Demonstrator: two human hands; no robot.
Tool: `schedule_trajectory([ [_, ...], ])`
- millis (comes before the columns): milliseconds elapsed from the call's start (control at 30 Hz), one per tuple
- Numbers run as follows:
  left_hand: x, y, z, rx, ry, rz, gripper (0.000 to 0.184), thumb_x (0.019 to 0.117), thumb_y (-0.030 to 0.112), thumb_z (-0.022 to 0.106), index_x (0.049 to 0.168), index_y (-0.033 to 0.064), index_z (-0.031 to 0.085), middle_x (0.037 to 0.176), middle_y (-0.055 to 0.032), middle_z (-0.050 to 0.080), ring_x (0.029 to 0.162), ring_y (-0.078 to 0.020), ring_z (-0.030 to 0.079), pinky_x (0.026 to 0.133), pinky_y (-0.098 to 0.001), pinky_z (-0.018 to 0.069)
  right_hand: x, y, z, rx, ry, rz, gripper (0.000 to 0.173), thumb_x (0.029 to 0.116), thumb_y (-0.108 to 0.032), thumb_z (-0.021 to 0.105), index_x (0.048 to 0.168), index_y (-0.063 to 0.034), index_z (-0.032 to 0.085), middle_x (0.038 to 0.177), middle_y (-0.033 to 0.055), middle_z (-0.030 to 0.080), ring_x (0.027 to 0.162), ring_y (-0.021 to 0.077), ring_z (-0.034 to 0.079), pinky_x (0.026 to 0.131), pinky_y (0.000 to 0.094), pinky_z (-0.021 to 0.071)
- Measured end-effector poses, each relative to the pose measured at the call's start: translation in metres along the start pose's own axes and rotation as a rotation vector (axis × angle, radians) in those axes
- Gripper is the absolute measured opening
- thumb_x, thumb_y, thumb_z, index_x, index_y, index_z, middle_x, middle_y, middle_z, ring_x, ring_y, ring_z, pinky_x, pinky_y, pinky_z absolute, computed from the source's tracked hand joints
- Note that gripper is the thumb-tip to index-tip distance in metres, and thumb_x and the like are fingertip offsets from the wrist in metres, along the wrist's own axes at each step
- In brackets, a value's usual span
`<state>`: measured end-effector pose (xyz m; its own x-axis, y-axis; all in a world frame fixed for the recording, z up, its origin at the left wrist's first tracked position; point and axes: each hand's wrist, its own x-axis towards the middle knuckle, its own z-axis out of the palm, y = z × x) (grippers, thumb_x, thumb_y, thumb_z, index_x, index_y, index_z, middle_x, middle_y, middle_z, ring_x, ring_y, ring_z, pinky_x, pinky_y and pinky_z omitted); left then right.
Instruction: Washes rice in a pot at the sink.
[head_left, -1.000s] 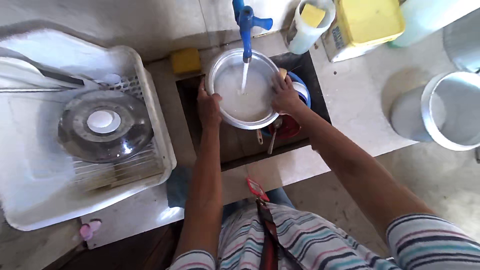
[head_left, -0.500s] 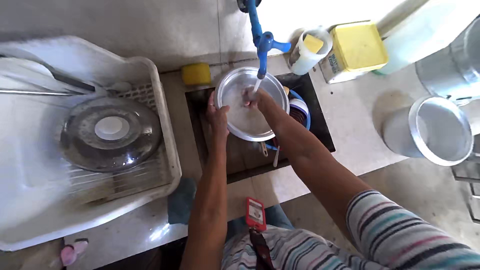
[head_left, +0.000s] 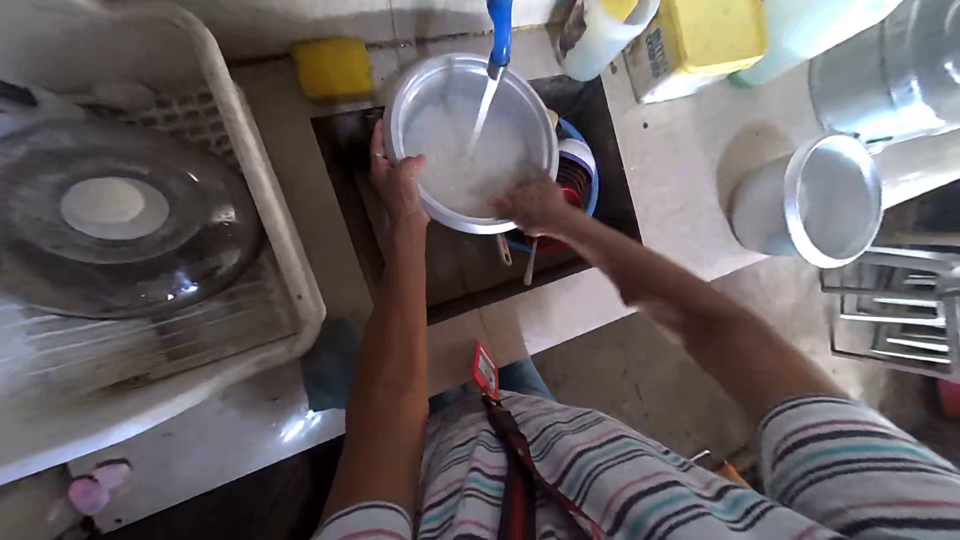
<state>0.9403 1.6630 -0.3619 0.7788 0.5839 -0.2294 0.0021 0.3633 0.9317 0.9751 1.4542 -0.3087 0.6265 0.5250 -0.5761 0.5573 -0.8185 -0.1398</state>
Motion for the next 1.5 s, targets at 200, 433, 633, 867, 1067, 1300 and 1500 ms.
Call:
schedule_trajectory([
  [200,-0.007,-0.009,-0.008,0.079,-0.009,-0.010,0.082,0.0837,-0.004,0.061,0.159,0.0091,0.032,0.150,-0.0168,0.049,0.130,-0.0236,0.058,0.101,-0.0407,0.0553,0.084,-0.066,0.009,0.408,0.360,0.108,0.070,0.1013,-0.052,0.055,0.143,0.0036,0.051,0.148,0.0331,0.042,0.134,0.0494,0.044,0.102,0.0636,0.0418],
  [433,-0.008,-0.012,-0.009,0.013,0.016,-0.012,0.080,0.0850,-0.008,0.060,0.158,0.0085,0.032,0.149,-0.0174,0.050,0.129,-0.0257,0.058,0.101,-0.0436,0.0559,0.105,-0.009,-0.047,1.189,0.313,0.201,0.034,0.1070,-0.012,0.048,0.134,0.0080,0.055,0.130,0.0232,0.061,0.115,0.0260,0.061,0.102,0.0394,0.0478],
  [633,-0.003,-0.014,-0.008,0.289,0.098,0.051,0.056,0.1051,0.028,0.056,0.155,0.0080,0.040,0.147,-0.0140,0.054,0.131,-0.0193,0.058,0.108,-0.0386,0.0514,0.034,0.023,-0.012,0.479,0.740,0.383,0.072,0.0813,-0.002,0.070,0.150,-0.0013,0.047,0.147,0.0327,0.044,0.134,0.0505,0.045,0.105,0.0631,0.0431],
  [867,-0.035,0.013,0.064,1.504,-0.707,0.502,0.040,0.1001,0.012,0.055,0.139,0.0107,0.063,0.144,-0.0170,0.059,0.141,-0.0377,0.047,0.121,-0.0594,0.0258,0.031,0.029,0.016,1.072,0.617,0.671,0.047,0.1076,-0.024,0.048,0.151,-0.0057,0.045,0.133,0.0256,0.062,0.124,0.0417,0.061,0.103,0.0591,0.0481],
  [1067,0.046,-0.041,0.113,1.605,-1.221,0.285,0.041,0.1007,0.026,0.063,0.138,0.0102,0.064,0.145,-0.0204,0.057,0.141,-0.0424,0.045,0.117,-0.0634,0.0313,0.035,0.038,0.033,1.209,0.852,0.568,0.040,0.1073,-0.029,0.052,0.136,-0.0019,0.062,0.121,0.0221,0.070,0.114,0.0359,0.067,0.101,0.0546,0.0498],
  [1300,0.048,0.014,0.090,1.401,-0.797,-0.322,0.056,0.1049,0.029,0.059,0.146,-0.0064,0.046,0.145,-0.0298,0.051,0.138,-0.0422,0.048,0.116,-0.0562,0.0336,0.040,0.038,0.037,1.385,0.932,0.572,0.037,0.1035,-0.027,0.060,0.129,-0.0004,0.066,0.115,0.0195,0.071,0.107,0.0305,0.068,0.097,0.0494,0.0518],
  [1500,0.009,-0.010,0.086,1.441,-0.871,-0.416,0.078,0.0979,0.040,0.069,0.154,-0.0040,0.037,0.155,-0.0299,0.041,0.145,-0.0448,0.038,0.118,-0.0592,0.0319,0.044,0.043,0.026,1.369,0.923,0.482,0.036,0.1025,-0.028,0.061,0.129,-0.0038,0.067,0.113,0.0164,0.073,0.105,0.0276,0.070,0.095,0.0476,0.0531],
])
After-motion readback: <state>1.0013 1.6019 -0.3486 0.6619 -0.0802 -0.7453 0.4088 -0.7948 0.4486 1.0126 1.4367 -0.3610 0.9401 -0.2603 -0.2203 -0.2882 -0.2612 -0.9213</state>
